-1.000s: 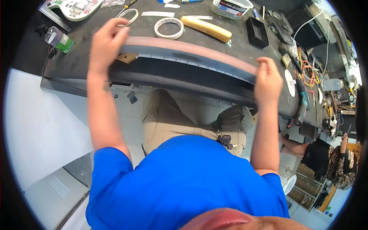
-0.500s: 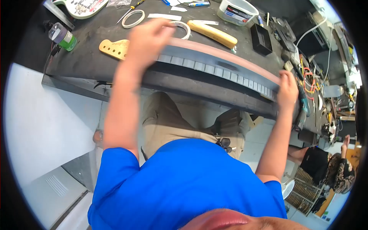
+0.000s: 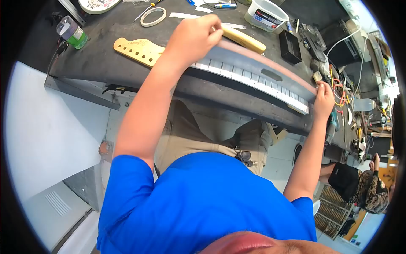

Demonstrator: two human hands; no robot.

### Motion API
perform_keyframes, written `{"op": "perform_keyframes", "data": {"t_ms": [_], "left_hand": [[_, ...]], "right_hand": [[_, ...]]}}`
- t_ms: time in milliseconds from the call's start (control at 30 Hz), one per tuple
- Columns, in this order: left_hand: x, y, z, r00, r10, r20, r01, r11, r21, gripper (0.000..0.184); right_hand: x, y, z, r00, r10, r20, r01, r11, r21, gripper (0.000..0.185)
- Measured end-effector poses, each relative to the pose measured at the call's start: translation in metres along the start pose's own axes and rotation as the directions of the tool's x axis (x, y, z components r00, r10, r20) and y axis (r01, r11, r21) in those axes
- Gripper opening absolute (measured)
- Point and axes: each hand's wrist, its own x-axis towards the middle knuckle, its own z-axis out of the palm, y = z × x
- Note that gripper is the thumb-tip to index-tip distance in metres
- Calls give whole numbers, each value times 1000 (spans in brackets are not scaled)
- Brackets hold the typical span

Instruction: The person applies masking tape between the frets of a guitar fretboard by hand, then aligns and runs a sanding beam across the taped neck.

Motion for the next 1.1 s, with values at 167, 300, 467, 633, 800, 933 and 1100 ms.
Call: {"op": "perform_keyframes", "data": {"t_ms": [167,300,467,633,800,933,1100], "left_hand": [[61,-3,-71,997,33,-74,-38,997,-62,24],[83,-27,-81,997,32,64,-27,997,-74,32],[92,-70,-60,913,45,405,-37,999,-26,47],[98,-73,-56,877,-35,480,35,999,7,44],[101,-84,-58,883,10,470,2,1000,-26,45],[107,-79,-56,874,-14,485,19,1000,-6,44],[112,-88,-56,851,-47,523,70,997,-24,48]], "right_hand": [[44,-69,5,981,-180,-69,176,982,-61,30],[79,-72,39,975,-208,76,216,967,-134,36],[77,-58,56,981,-123,148,130,991,-40,39],[47,-81,37,893,-450,-23,425,858,-289,27],[-55,-141,18,840,-480,252,516,851,-98,27],[-91,-144,29,883,-375,281,395,918,-15,26],[-95,-139,32,876,-390,285,408,913,-4,14]]}}
